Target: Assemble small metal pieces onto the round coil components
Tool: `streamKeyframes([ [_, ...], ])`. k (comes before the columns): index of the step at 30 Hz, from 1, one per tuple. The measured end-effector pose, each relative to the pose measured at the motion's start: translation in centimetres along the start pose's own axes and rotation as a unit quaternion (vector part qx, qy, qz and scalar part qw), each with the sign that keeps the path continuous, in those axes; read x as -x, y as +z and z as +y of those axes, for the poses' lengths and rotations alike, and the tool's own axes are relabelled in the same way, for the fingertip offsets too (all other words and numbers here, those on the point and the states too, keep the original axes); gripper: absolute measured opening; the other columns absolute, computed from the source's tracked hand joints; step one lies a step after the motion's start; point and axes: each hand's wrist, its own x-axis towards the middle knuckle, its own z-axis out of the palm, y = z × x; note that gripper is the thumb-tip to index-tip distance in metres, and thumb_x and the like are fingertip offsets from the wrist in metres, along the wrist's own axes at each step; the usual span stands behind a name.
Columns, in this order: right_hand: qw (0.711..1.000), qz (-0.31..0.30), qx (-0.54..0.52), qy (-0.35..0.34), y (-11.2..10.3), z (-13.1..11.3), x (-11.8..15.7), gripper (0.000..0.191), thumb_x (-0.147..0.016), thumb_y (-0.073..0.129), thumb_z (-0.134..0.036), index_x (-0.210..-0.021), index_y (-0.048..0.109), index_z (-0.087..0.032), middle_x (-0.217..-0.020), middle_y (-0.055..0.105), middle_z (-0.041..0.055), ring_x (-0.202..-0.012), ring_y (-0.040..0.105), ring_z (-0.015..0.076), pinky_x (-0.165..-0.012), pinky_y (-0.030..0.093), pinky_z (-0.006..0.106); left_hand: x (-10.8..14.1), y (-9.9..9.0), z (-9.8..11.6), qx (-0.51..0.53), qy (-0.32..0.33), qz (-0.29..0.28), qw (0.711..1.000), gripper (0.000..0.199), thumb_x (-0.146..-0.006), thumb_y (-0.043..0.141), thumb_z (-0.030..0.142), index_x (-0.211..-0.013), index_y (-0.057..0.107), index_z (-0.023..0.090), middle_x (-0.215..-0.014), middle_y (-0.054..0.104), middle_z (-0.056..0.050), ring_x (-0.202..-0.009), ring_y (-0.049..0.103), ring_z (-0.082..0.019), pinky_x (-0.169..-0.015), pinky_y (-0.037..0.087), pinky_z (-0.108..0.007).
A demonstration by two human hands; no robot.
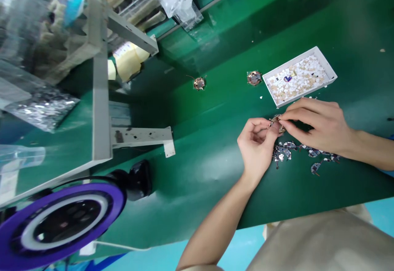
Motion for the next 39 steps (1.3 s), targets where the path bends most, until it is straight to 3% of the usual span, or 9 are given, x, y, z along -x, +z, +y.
streamKeyframes([
  [7, 0.996, 0.004, 0.051, -0.068, -0.4, 0.4, -0.2, 0.01, -0.098, 0.066, -0.017, -0.098, 0.073, -0.024, -0.096, 0.079, 0.0006, -0.082, 0.075, 0.0175, -0.067, 0.058, 0.031, -0.1, 0.1, 0.4, 0.015, 0.033, 0.012, 0.999, 0.036, -0.078, 0.09, 0.038, -0.076, 0.06, 0.018, -0.073, 0.073, -0.001, -0.065, 0.071, -0.012, -0.063, 0.06, -0.023],
  [14, 0.999, 0.027, 0.019, -0.033, -0.1, 0.5, -0.2, 0.01, -0.096, 0.07, -0.016, -0.096, 0.075, -0.024, -0.096, 0.079, -0.001, -0.08, 0.075, 0.0165, -0.067, 0.057, 0.029, 0.1, 0.3, -0.1, 0.028, 0.069, -0.003, 0.997, 0.033, -0.082, 0.087, 0.034, -0.076, 0.059, 0.019, -0.079, 0.075, -0.002, -0.068, 0.073, -0.013, -0.065, 0.061, -0.024],
  [18, 1.0, 0.01, -0.025, 0.005, 0.0, 0.6, -0.3, 0.009, -0.099, 0.068, -0.019, -0.098, 0.075, -0.025, -0.096, 0.079, -0.0007, -0.079, 0.075, 0.0165, -0.066, 0.056, 0.03, 0.2, 0.3, -0.7, 0.019, 0.097, -0.024, 0.995, 0.028, -0.085, 0.083, 0.029, -0.078, 0.057, 0.019, -0.091, 0.078, -0.004, -0.078, 0.076, -0.014, -0.07, 0.062, -0.024],
  [27, 0.995, -0.05, 0.048, -0.069, -0.6, 0.9, -0.3, 0.011, -0.104, 0.061, -0.018, -0.1, 0.071, -0.021, -0.099, 0.077, 0.002, -0.085, 0.073, 0.0167, -0.067, 0.051, 0.029, -0.1, 0.2, -0.4, -0.019, 0.1, -0.023, 0.995, 0.033, -0.086, 0.083, 0.036, -0.075, 0.056, 0.019, -0.078, 0.071, -0.001, -0.069, 0.071, -0.012, -0.062, 0.058, -0.021],
  [35, 0.992, -0.082, -0.063, 0.079, -0.2, 0.6, -0.5, 0.007, -0.102, 0.063, -0.026, -0.099, 0.067, -0.021, -0.094, 0.072, 0.002, -0.069, 0.065, 0.0146, -0.063, 0.048, 0.029, 0.2, 0.1, -0.8, -0.028, 0.104, -0.053, 0.993, 0.025, -0.09, 0.077, 0.031, -0.083, 0.055, 0.019, -0.093, 0.074, -0.004, -0.081, 0.073, -0.013, -0.073, 0.063, -0.025],
  [39, 0.993, -0.08, -0.063, 0.055, -0.2, 0.8, -0.4, 0.007, -0.104, 0.061, -0.025, -0.102, 0.066, -0.021, -0.097, 0.073, 0.0019, -0.075, 0.068, 0.0149, -0.064, 0.049, 0.028, 0.0, 0.0, -0.7, -0.007, 0.123, -0.052, 0.991, 0.026, -0.09, 0.079, 0.028, -0.081, 0.056, 0.019, -0.089, 0.074, -0.002, -0.077, 0.073, -0.012, -0.07, 0.063, -0.022],
])
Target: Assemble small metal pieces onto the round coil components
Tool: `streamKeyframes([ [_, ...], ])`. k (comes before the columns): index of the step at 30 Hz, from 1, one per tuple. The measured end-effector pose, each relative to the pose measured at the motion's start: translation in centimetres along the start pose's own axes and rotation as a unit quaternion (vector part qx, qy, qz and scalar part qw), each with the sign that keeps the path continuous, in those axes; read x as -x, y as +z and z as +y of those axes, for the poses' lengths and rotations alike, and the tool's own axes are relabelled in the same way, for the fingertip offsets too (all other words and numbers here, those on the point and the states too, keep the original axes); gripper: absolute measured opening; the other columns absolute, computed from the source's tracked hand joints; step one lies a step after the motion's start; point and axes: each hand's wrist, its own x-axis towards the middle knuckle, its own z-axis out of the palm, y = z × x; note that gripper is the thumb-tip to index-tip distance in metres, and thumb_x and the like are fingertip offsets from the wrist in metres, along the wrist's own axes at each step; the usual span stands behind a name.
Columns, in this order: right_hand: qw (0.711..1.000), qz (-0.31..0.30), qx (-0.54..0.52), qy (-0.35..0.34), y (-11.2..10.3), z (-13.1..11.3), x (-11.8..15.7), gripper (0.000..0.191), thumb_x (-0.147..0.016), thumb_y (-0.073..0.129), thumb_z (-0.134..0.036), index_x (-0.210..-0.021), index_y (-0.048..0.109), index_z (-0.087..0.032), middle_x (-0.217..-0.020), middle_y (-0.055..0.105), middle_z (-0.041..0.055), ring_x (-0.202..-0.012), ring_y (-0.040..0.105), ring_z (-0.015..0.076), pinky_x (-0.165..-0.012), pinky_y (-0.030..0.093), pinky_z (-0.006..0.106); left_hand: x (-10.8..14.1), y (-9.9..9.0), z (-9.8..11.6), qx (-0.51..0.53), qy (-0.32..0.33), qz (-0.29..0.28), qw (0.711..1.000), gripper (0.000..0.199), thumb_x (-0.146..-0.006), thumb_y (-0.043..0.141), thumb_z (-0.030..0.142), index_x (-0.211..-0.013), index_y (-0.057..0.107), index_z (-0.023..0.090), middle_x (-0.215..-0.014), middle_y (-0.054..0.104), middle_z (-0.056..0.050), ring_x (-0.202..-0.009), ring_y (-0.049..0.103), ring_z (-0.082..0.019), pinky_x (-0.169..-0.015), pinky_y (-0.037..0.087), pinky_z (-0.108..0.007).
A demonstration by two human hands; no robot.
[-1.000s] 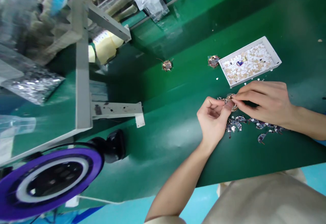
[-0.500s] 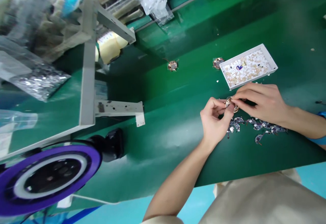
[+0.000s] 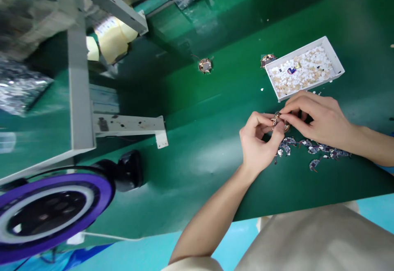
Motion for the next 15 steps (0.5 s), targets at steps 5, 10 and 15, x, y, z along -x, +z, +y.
streamKeyframes([
  [5, 0.985, -0.01, 0.139, -0.1, -0.8, -0.5, 0.1, 0.012, -0.106, 0.057, -0.02, -0.098, 0.067, -0.019, -0.099, 0.075, 0.0031, -0.079, 0.069, 0.0163, -0.062, 0.045, 0.031, -0.1, 0.1, 0.1, 0.017, 0.011, 0.013, 1.0, 0.027, -0.088, 0.081, 0.026, -0.079, 0.057, 0.018, -0.084, 0.073, -0.001, -0.073, 0.072, -0.011, -0.066, 0.062, -0.021],
  [10, 0.94, -0.043, 0.303, -0.148, -1.2, -1.5, 0.0, 0.012, -0.103, 0.054, -0.012, -0.101, 0.066, -0.013, -0.097, 0.073, 0.0087, -0.078, 0.066, 0.0203, -0.061, 0.039, 0.036, -0.1, 0.2, 0.1, 0.03, -0.021, 0.01, 0.999, 0.028, -0.087, 0.082, 0.027, -0.077, 0.057, 0.018, -0.08, 0.07, 0.0, -0.067, 0.07, -0.011, -0.063, 0.062, -0.024],
  [15, 0.944, -0.038, 0.296, -0.139, -0.7, -1.4, 0.1, 0.015, -0.105, 0.05, -0.012, -0.102, 0.064, -0.013, -0.097, 0.072, 0.0087, -0.076, 0.064, 0.0186, -0.062, 0.038, 0.035, -0.3, 0.0, 0.5, 0.026, -0.046, 0.009, 0.999, 0.029, -0.086, 0.083, 0.028, -0.076, 0.058, 0.018, -0.077, 0.069, 0.001, -0.065, 0.072, -0.012, -0.061, 0.063, -0.023],
])
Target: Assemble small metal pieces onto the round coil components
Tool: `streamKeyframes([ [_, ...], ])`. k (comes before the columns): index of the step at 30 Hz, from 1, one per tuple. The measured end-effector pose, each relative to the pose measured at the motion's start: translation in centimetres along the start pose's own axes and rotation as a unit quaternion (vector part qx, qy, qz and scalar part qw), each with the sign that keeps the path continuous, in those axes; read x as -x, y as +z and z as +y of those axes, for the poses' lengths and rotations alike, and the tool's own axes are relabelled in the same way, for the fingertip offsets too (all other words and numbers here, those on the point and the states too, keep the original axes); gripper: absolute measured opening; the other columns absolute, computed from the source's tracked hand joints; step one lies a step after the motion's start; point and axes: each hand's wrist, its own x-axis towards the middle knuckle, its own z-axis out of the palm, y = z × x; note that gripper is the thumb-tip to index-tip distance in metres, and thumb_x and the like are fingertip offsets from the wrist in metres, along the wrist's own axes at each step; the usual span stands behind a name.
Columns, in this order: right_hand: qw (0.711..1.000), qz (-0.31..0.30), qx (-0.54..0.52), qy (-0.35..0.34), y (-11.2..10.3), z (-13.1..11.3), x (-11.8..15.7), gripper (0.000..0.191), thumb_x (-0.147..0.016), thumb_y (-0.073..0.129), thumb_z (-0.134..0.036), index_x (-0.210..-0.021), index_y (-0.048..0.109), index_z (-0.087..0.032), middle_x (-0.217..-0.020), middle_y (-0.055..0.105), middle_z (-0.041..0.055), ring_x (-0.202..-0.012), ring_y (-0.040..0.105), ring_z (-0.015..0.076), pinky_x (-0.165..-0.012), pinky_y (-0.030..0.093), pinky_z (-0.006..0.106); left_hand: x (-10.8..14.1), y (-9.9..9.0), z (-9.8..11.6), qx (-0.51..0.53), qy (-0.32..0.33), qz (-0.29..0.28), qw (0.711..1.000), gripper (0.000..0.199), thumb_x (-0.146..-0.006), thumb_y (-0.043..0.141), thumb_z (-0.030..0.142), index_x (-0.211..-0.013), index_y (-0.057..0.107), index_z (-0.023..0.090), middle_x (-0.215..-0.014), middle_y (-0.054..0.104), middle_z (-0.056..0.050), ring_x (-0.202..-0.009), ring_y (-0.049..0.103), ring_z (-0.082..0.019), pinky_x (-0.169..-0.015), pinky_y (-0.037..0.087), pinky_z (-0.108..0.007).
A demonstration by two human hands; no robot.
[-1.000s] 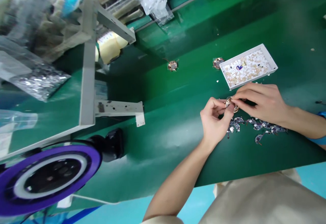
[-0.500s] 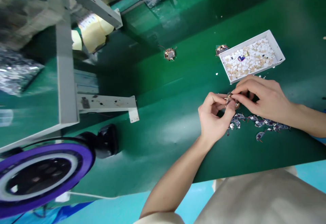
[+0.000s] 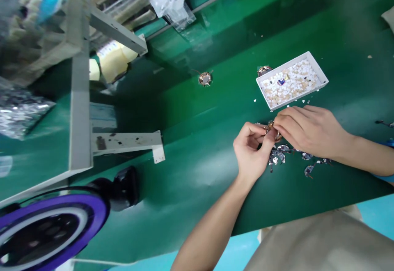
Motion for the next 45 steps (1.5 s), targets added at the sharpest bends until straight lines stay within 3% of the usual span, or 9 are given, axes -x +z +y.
streamKeyframes([
  [8, 0.991, 0.019, -0.103, 0.077, 0.6, -0.3, 0.1, 0.019, -0.108, 0.047, -0.017, -0.095, 0.061, -0.018, -0.081, 0.072, 0.002, -0.067, 0.065, 0.0159, -0.058, 0.04, 0.033, -0.1, -0.2, 0.3, -0.014, -0.051, -0.002, 0.999, 0.037, -0.081, 0.088, 0.039, -0.075, 0.06, 0.017, -0.079, 0.074, -0.003, -0.066, 0.075, -0.016, -0.063, 0.066, -0.028],
  [14, 0.981, 0.02, -0.156, 0.114, 0.7, -0.4, 0.3, 0.012, -0.106, 0.051, -0.018, -0.097, 0.059, -0.018, -0.083, 0.074, 0.0017, -0.068, 0.07, 0.0173, -0.058, 0.039, 0.031, 0.1, -0.1, -0.3, 0.009, -0.035, 0.0, 0.999, 0.027, -0.083, 0.085, 0.031, -0.079, 0.063, 0.017, -0.084, 0.076, -0.004, -0.071, 0.077, -0.016, -0.067, 0.068, -0.027],
  [19, 0.916, -0.055, -0.329, 0.224, 0.4, 0.2, 0.1, 0.008, -0.104, 0.056, -0.024, -0.111, 0.058, -0.021, -0.093, 0.078, -0.0002, -0.069, 0.071, 0.0156, -0.059, 0.043, 0.027, 0.1, -0.3, -0.5, 0.01, -0.043, -0.023, 0.999, 0.025, -0.082, 0.086, 0.029, -0.081, 0.064, 0.016, -0.087, 0.077, -0.005, -0.07, 0.076, -0.014, -0.064, 0.067, -0.024],
  [25, 0.847, -0.085, -0.461, 0.25, -0.5, 1.4, -0.6, 0.005, -0.097, 0.064, -0.025, -0.097, 0.065, -0.02, -0.077, 0.077, -0.0021, -0.054, 0.063, 0.0118, -0.054, 0.043, 0.025, -0.1, -0.7, -0.3, 0.007, -0.062, -0.04, 0.997, 0.03, -0.079, 0.089, 0.033, -0.079, 0.064, 0.017, -0.082, 0.077, -0.004, -0.066, 0.074, -0.013, -0.064, 0.065, -0.024],
  [29, 0.792, -0.082, -0.544, 0.265, -0.9, 2.2, -0.9, 0.024, -0.097, 0.069, -0.041, -0.105, 0.068, -0.018, -0.084, 0.078, 0.0021, -0.059, 0.068, 0.0136, -0.053, 0.045, 0.025, -0.9, -1.3, -0.2, 0.029, -0.065, -0.016, 0.997, 0.028, -0.078, 0.09, 0.034, -0.082, 0.067, 0.019, -0.079, 0.077, -0.003, -0.059, 0.068, -0.011, -0.052, 0.057, -0.02],
  [33, 0.863, -0.12, -0.44, 0.217, -1.0, 2.6, -0.5, 0.02, -0.101, 0.067, -0.04, -0.101, 0.071, -0.02, -0.073, 0.071, -0.0031, -0.057, 0.061, 0.0116, -0.055, 0.04, 0.026, -1.8, -2.0, -0.2, 0.055, -0.07, 0.055, 0.994, 0.031, -0.077, 0.091, 0.039, -0.094, 0.073, 0.022, -0.08, 0.076, -0.002, -0.061, 0.065, -0.011, -0.047, 0.049, -0.018],
  [38, 0.928, -0.227, -0.292, 0.054, -1.1, 1.8, 0.7, 0.009, -0.095, 0.071, -0.021, -0.098, 0.077, -0.027, -0.09, 0.072, -0.0025, -0.069, 0.063, 0.0136, -0.057, 0.035, 0.028, -1.7, -2.0, -0.2, 0.039, -0.071, 0.036, 0.996, 0.027, -0.082, 0.086, 0.041, -0.097, 0.074, 0.022, -0.074, 0.07, 0.0, -0.059, 0.064, -0.011, -0.046, 0.049, -0.019],
  [42, 0.913, -0.233, -0.334, 0.038, -1.8, 1.1, 0.6, 0.017, -0.097, 0.063, -0.014, -0.092, 0.075, -0.024, -0.092, 0.071, -0.0009, -0.075, 0.064, 0.0147, -0.062, 0.04, 0.029, -1.5, -1.9, -0.3, 0.065, -0.075, 0.019, 0.995, 0.023, -0.087, 0.08, 0.036, -0.102, 0.069, 0.023, -0.074, 0.067, 0.001, -0.061, 0.068, -0.014, -0.044, 0.052, -0.021],
  [45, 0.854, -0.192, -0.459, 0.151, -2.1, 1.1, -0.1, 0.007, -0.097, 0.065, -0.02, -0.092, 0.069, -0.021, -0.083, 0.07, -0.0018, -0.067, 0.063, 0.0129, -0.058, 0.043, 0.027, -1.4, -2.2, -0.4, 0.075, -0.071, -0.004, 0.995, 0.019, -0.089, 0.075, 0.034, -0.104, 0.07, 0.024, -0.086, 0.07, -0.001, -0.056, 0.065, -0.012, -0.039, 0.045, -0.019],
])
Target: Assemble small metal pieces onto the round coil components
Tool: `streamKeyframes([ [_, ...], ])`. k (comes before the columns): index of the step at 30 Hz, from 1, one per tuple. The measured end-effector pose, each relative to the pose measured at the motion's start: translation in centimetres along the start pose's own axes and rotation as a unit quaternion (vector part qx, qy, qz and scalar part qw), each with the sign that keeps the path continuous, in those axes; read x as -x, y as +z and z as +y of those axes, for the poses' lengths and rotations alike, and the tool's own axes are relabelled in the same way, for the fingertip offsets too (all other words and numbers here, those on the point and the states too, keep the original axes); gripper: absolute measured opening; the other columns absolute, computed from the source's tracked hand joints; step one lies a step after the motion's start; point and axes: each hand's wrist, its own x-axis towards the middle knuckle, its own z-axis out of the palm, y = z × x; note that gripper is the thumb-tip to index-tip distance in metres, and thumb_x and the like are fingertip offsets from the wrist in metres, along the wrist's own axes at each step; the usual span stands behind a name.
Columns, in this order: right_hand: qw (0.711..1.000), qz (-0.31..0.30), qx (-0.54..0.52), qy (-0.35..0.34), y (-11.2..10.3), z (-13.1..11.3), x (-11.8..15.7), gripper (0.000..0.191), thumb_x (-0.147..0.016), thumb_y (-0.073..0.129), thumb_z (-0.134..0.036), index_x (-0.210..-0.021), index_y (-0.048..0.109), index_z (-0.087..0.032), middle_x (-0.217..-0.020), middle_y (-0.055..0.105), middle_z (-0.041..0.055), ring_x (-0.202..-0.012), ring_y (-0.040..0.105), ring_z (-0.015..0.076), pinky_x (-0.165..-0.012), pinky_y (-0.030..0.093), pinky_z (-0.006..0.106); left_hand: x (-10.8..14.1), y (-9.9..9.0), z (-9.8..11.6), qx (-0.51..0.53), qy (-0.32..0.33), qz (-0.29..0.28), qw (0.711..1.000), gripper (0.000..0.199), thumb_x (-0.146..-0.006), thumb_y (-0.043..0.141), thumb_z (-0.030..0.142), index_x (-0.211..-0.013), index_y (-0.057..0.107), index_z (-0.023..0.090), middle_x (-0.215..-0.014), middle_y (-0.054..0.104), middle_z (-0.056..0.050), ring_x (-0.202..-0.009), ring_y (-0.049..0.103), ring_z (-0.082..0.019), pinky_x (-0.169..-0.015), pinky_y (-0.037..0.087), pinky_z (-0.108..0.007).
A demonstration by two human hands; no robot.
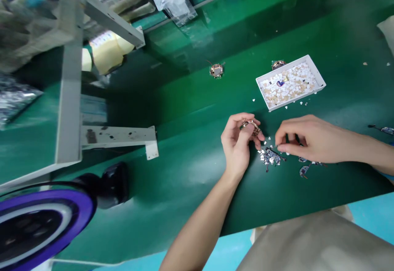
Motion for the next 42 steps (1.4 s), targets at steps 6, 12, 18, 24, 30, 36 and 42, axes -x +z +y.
streamKeyframes([
  [6, 0.952, 0.2, -0.221, 0.065, 0.0, 0.4, -1.2, 0.031, -0.091, 0.077, -0.045, -0.094, 0.06, -0.02, -0.074, 0.069, 0.0002, -0.06, 0.066, 0.0156, -0.051, 0.052, 0.027, 0.5, 0.2, 0.4, -0.098, 0.041, -0.08, 0.991, 0.028, -0.089, 0.078, 0.042, -0.11, 0.076, 0.024, -0.089, 0.074, -0.005, -0.054, 0.06, -0.01, -0.046, 0.046, -0.022],
  [12, 0.958, 0.247, -0.141, 0.031, 0.4, 0.7, -1.1, 0.023, -0.098, 0.071, -0.04, -0.099, 0.061, -0.019, -0.084, 0.072, 0.0032, -0.063, 0.069, 0.016, -0.048, 0.053, 0.026, 0.7, 1.1, 0.3, -0.159, 0.065, -0.029, 0.985, 0.021, -0.091, 0.078, 0.042, -0.095, 0.078, 0.022, -0.071, 0.067, 0.0, -0.047, 0.053, -0.008, -0.045, 0.041, -0.021],
  [18, 0.922, 0.242, 0.253, -0.166, 0.9, 1.3, -0.4, 0.021, -0.101, 0.065, -0.023, -0.122, 0.067, -0.021, -0.126, 0.07, 0.0107, -0.112, 0.067, 0.0272, -0.087, 0.058, 0.041, 0.8, 0.8, 0.1, -0.153, 0.054, -0.03, 0.986, 0.024, -0.092, 0.076, 0.045, -0.093, 0.075, 0.022, -0.068, 0.065, 0.001, -0.048, 0.051, -0.008, -0.046, 0.04, -0.021],
  [24, 0.895, 0.217, 0.33, -0.21, 0.6, 1.3, -0.4, 0.017, -0.104, 0.054, -0.01, -0.108, 0.069, -0.015, -0.105, 0.075, 0.0082, -0.098, 0.064, 0.024, -0.084, 0.054, 0.039, 0.9, 0.6, 0.1, -0.178, 0.062, -0.057, 0.98, 0.023, -0.096, 0.072, 0.043, -0.088, 0.075, 0.021, -0.072, 0.067, 0.0, -0.052, 0.052, -0.009, -0.05, 0.041, -0.024],
  [30, 0.914, 0.207, 0.3, -0.177, 0.7, 1.2, -0.7, 0.016, -0.107, 0.052, -0.013, -0.102, 0.067, -0.015, -0.098, 0.072, 0.0086, -0.095, 0.061, 0.0248, -0.085, 0.053, 0.039, 0.8, 0.4, -0.1, -0.178, 0.133, -0.089, 0.971, 0.019, -0.095, 0.075, 0.032, -0.112, 0.077, 0.025, -0.089, 0.073, -0.002, -0.063, 0.06, -0.01, -0.059, 0.048, -0.023],
  [36, 0.939, 0.214, 0.228, -0.142, 1.2, 1.7, -0.6, 0.012, -0.108, 0.055, -0.019, -0.1, 0.064, -0.017, -0.096, 0.07, 0.0056, -0.096, 0.062, 0.0233, -0.085, 0.052, 0.037, 0.5, 0.1, -0.1, -0.156, 0.126, -0.091, 0.975, 0.009, -0.094, 0.077, 0.028, -0.101, 0.08, 0.022, -0.091, 0.074, -0.004, -0.055, 0.06, -0.007, -0.052, 0.046, -0.022],
  [42, 0.946, 0.195, 0.215, -0.142, 1.3, 1.6, -0.6, 0.013, -0.108, 0.055, -0.019, -0.099, 0.063, -0.018, -0.094, 0.069, 0.0046, -0.093, 0.06, 0.0227, -0.082, 0.049, 0.036, 0.1, 0.1, 0.1, -0.142, 0.096, -0.105, 0.98, 0.014, -0.086, 0.085, 0.03, -0.093, 0.078, 0.02, -0.085, 0.074, -0.002, -0.051, 0.058, -0.006, -0.048, 0.045, -0.02],
])
